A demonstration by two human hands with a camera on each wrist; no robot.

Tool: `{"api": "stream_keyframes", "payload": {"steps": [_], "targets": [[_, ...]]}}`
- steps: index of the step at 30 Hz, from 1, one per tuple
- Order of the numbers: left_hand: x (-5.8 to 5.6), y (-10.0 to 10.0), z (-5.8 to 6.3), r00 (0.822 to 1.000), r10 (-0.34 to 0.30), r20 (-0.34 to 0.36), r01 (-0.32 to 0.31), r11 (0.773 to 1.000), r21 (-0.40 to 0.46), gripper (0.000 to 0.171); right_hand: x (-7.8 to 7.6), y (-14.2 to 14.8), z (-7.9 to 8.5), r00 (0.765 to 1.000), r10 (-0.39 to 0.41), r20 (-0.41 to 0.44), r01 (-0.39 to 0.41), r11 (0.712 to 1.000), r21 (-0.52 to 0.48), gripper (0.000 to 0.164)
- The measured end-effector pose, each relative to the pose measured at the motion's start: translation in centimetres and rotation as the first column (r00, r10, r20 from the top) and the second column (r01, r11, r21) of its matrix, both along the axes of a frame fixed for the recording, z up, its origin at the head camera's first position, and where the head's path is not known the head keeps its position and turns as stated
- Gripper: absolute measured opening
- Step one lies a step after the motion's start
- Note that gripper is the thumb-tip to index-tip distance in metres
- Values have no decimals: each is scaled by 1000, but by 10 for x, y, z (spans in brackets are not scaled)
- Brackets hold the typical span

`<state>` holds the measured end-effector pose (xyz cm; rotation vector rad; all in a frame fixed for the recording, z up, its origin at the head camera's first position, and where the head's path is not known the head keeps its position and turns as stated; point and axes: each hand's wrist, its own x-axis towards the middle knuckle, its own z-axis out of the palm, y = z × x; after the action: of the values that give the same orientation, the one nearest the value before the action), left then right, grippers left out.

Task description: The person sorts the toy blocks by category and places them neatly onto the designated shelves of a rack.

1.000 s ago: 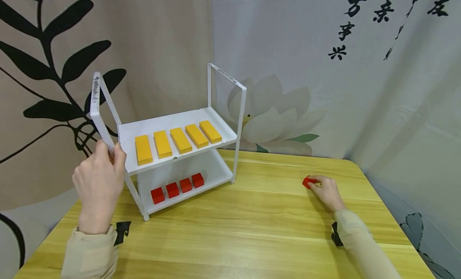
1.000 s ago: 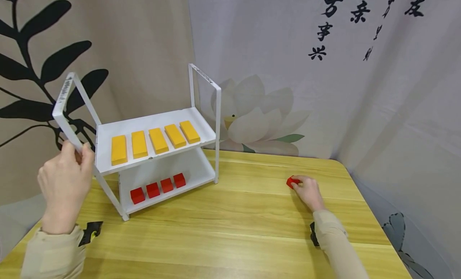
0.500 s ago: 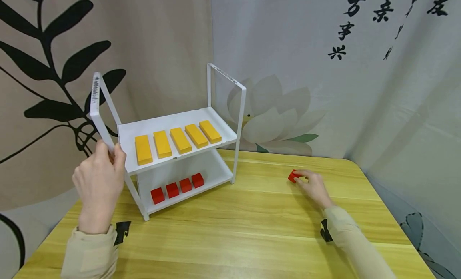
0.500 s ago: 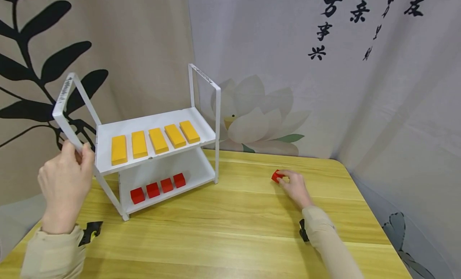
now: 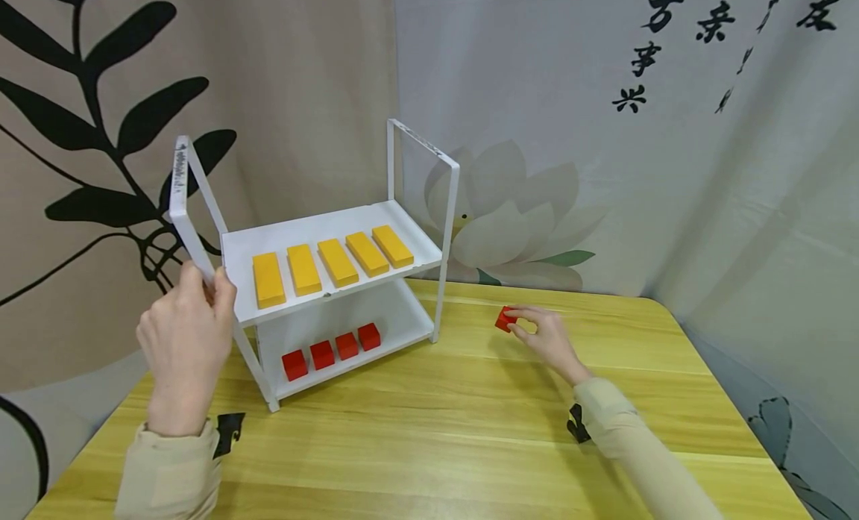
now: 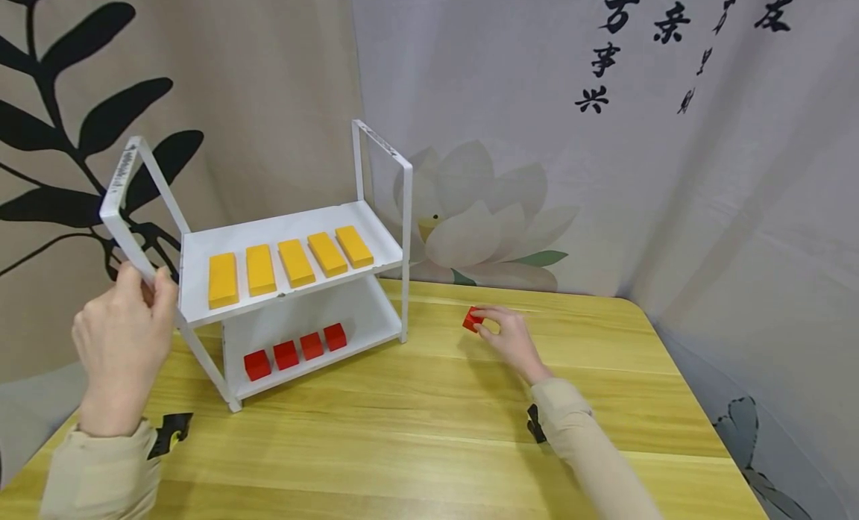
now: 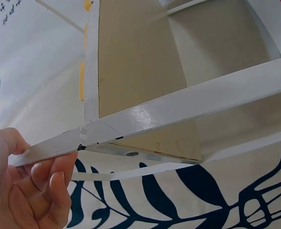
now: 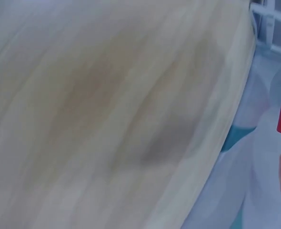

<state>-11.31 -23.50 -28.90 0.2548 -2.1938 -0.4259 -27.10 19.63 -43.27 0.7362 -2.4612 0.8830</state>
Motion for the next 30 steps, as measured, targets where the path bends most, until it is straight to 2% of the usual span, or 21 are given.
{"api": "stream_keyframes", "payload": {"steps": [8,15,21,30], "targets": [[-1,0,-1,1000,0,-11,0,1000,-7,35,6,-34,8,995,97,-34,-97,995,-8,24],[-2,-2,-3,1000,4,-14,-5,1000,-8,33,10,-60,9,984,178,-11,-179,984,-25,23],[-2,-3,-4,1000,4,-8,-4,1000,-4,33,14,-77,10,971,240,21,-239,970,-33,24],[0,-1,-2,1000,3,-15,-3,1000,-7,34,16,-102,13,945,327,4,-326,944,-42,24]]}}
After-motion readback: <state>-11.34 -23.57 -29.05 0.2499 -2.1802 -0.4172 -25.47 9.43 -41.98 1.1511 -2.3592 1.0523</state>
